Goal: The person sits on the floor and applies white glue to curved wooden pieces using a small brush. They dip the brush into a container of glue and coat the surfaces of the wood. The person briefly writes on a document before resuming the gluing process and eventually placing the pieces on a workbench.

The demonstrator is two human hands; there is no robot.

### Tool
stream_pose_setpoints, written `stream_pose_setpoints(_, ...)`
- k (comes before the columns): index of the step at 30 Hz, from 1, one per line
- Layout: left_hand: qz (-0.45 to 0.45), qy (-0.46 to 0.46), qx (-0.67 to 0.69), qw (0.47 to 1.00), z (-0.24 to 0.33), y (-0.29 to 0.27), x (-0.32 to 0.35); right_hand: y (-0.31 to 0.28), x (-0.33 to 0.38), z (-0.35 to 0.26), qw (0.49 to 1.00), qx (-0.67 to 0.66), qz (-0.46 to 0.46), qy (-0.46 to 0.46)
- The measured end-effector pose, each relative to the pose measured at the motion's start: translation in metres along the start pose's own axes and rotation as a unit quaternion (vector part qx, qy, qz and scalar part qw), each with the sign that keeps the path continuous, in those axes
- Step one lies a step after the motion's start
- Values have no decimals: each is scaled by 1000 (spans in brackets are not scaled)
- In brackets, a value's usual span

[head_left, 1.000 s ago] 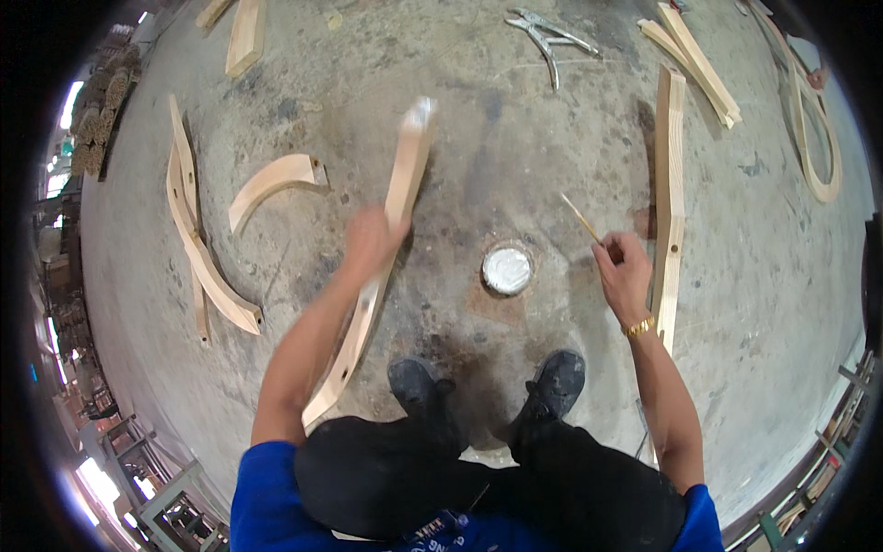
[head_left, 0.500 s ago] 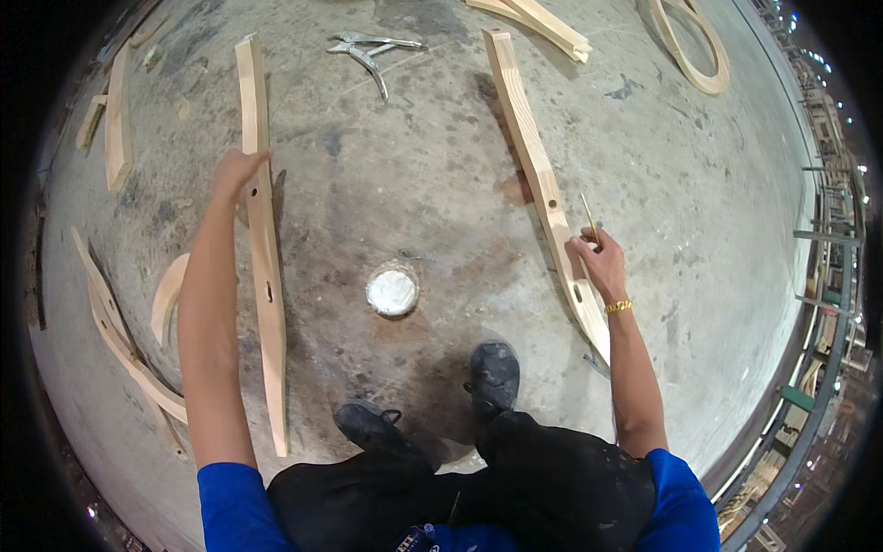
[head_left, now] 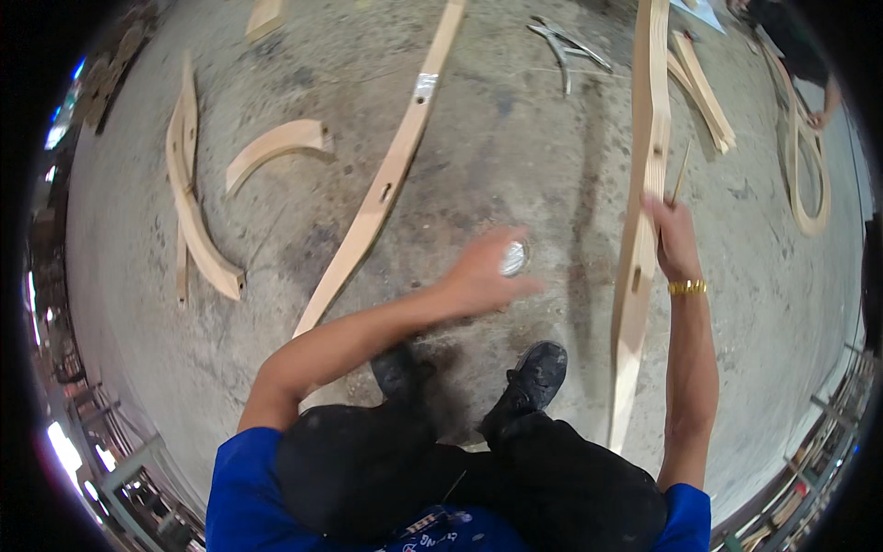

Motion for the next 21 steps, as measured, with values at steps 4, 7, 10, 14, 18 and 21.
stream_pose_setpoints(4, 7, -48, 184, 982, 27, 36, 15, 108, -13, -76, 991, -129, 22, -29)
stream_pose_setpoints(7, 74, -128, 361, 921, 38, 15, -1, 137, -28, -110, 992, -62, 89, -57)
stream_pose_setpoints(10, 163, -104, 291, 937, 21, -21, 0, 179, -21, -131, 984, -137, 55, -101)
stream_pose_setpoints(14, 223, -63, 340, 911, 4, -62, 4, 207, -6, -168, 970, -207, -31, -125)
stream_pose_setpoints(18, 256, -12, 278, 926, 1, -105, 25, 201, 24, -197, 962, -189, -56, -189)
stream_pose_setpoints(21, 203, -12, 342, 917, -4, -122, 39, 182, 34, -218, 961, -165, -43, -218)
Point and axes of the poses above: each hand's wrist, its own x-axis away from the middle knuckle, its own y-axis out of the palm, z = x × y, the point moved 5 cm from there along -x, towards the middle knuckle, and after that the axes turned 11 degrees about z, right-handed, at the moved point
